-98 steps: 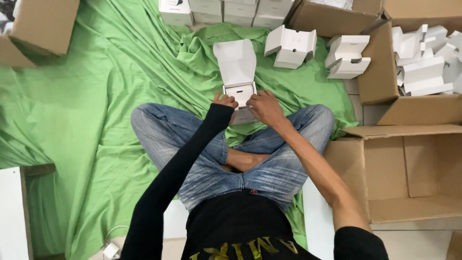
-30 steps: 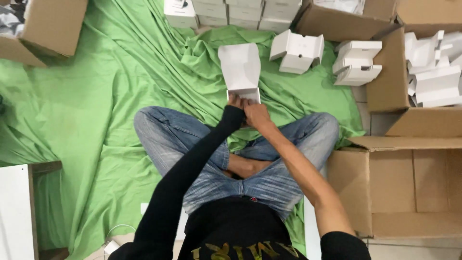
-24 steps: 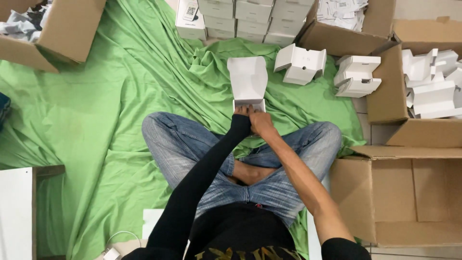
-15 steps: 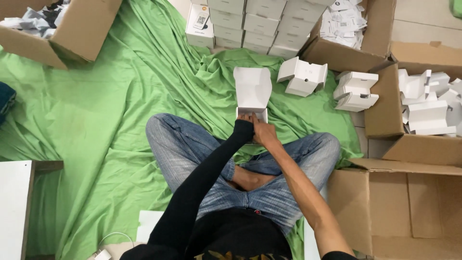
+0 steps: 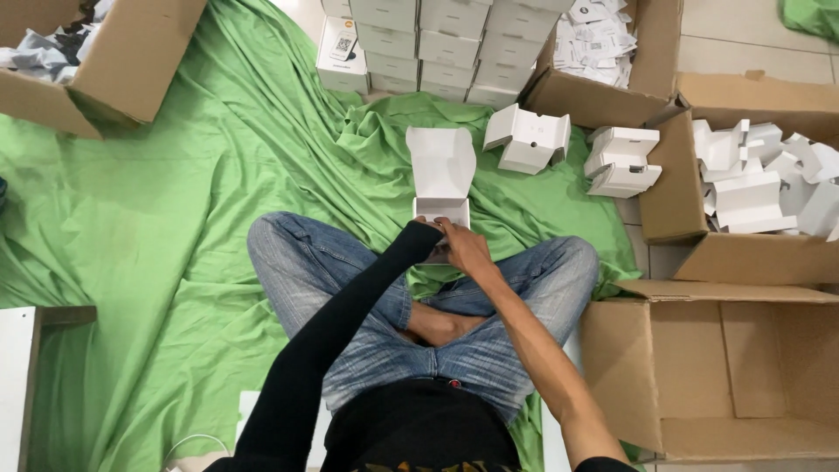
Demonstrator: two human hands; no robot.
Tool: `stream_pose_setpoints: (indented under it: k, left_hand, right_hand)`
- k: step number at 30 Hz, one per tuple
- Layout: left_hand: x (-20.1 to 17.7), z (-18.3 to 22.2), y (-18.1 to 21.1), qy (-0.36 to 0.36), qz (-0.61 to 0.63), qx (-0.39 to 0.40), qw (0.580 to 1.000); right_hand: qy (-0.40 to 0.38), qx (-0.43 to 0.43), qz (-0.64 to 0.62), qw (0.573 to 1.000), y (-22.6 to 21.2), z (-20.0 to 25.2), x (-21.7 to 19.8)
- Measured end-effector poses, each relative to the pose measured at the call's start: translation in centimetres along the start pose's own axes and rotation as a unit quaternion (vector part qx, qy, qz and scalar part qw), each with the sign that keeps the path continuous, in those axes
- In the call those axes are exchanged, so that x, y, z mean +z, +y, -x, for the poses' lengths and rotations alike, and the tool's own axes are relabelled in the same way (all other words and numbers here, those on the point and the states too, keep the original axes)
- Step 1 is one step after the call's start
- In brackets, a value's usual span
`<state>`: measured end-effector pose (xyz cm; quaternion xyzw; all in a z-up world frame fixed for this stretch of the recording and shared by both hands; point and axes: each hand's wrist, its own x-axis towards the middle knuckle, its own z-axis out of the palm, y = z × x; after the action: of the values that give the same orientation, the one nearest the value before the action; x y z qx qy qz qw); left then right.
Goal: The person sits on the floor and assembles small white product boxes. They place a white device and a paper insert into the box, close the lid, and then stack the finished box onto a pile. The process is repeated with multiple boxes.
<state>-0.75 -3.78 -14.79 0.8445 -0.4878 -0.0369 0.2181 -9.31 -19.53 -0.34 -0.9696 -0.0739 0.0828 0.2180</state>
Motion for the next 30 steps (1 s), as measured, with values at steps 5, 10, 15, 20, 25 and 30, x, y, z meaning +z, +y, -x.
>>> stream_pose_setpoints:
  k: [5, 10, 15, 20, 25, 30]
  left_hand:
    - [-11.6, 1.5, 6.2, 0.154, 0.116, 0.043, 0.98]
    - [-16.7, 1.3, 9.5, 0.152, 0.289, -0.13, 0.936]
    - [-17.5, 0.1, 9.7, 0.107, 0.371, -0.178, 0.905]
    - [-15.5, -1.7, 6.9, 0.051, 0.482, -0.256, 0.837]
    - [-6.2, -1.1, 2.7, 0.195, 0.806, -0.223, 0.512]
    - [-2.5, -0.6, 4.1, 0.215, 0.852, -0.248, 0.408]
  right_hand:
    - [0.096, -0.049, -0.15, 0.983, -0.8, 1.7, -2.1]
    - [0.229, 0.057, -0.439, 0.867, -1.5, 3.0, -3.2]
    - [0.241, 0.118, -0.461, 0.846, 2.1, 2.2, 1.1]
    - [0.183, 0.132, -0.524, 0.821, 4.4, 0.6, 2.2]
    - [0.235, 0.151, -0.661, 0.697, 2.2, 0.7, -0.5]
    - [0.25, 0.174, -0.689, 0.657, 1.3, 1.2, -0.4]
